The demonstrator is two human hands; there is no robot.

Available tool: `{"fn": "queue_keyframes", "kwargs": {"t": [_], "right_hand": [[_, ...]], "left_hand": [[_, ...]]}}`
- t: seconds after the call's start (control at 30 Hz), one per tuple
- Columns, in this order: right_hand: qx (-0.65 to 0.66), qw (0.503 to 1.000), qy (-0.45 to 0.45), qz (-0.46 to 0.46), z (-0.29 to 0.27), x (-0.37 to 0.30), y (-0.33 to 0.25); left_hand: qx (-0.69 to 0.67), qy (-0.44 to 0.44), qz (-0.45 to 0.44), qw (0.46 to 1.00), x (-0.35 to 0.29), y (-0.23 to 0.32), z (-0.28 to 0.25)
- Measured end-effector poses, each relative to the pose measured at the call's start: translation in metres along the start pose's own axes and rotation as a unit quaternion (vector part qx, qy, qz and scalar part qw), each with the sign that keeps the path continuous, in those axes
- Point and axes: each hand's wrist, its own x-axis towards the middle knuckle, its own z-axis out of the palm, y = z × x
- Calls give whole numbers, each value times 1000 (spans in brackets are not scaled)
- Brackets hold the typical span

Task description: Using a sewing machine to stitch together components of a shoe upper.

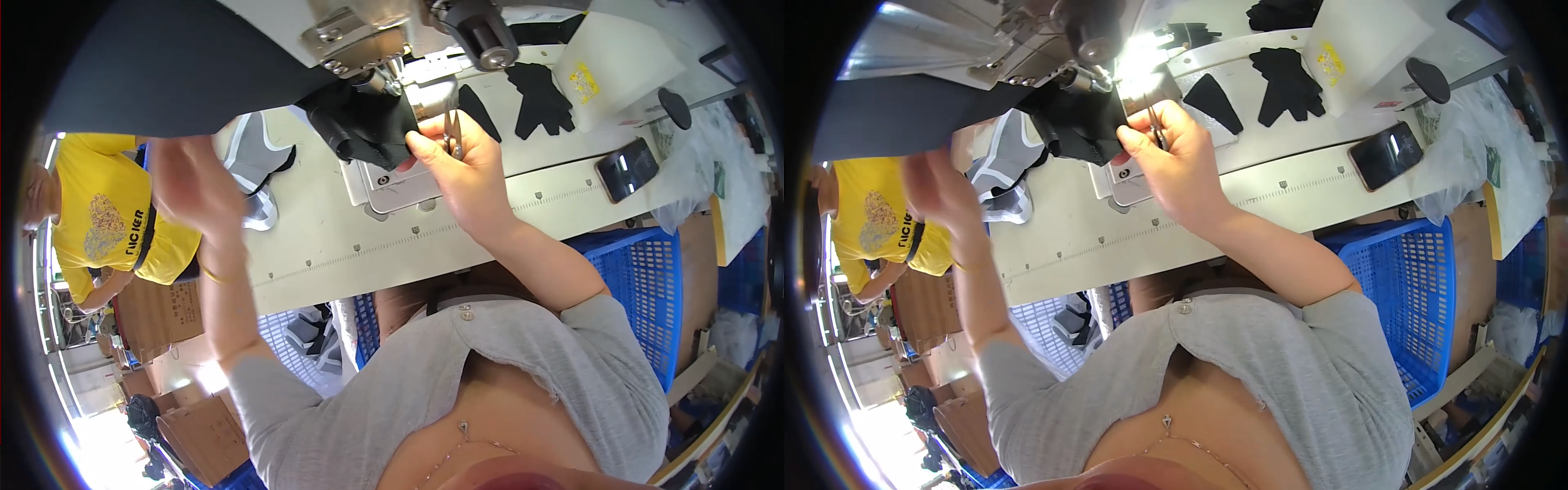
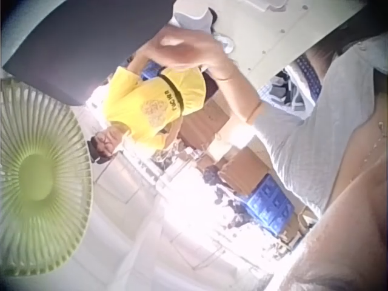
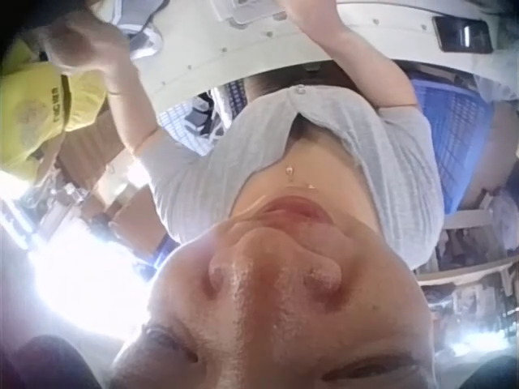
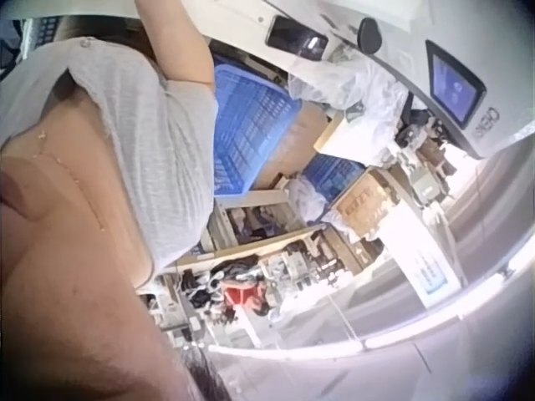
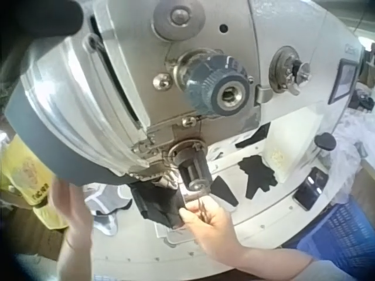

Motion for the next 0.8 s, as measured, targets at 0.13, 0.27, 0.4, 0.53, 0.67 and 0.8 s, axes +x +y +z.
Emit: {"fn": "queue_keyframes", "kwargs": {"t": [0.13,0.27,0.4,0.53,0.67,0.8], "right_hand": [[22,999,-16,-27,5,1,-1],[48,998,-15,37,1,-5,0],[183,973,5,140,4,-15,0],[226,961,10,160,4,-19,-3],[171,977,-10,130,2,-19,2],[109,992,7,64,8,-18,2]], "left_hand": [[72,-347,215,910,-48,82,14],[40,-268,210,939,-74,59,39],[37,-259,214,941,-77,55,41],[57,-247,226,941,-76,59,39],[41,-250,214,943,-73,63,38],[32,-256,210,943,-70,64,38]]}}
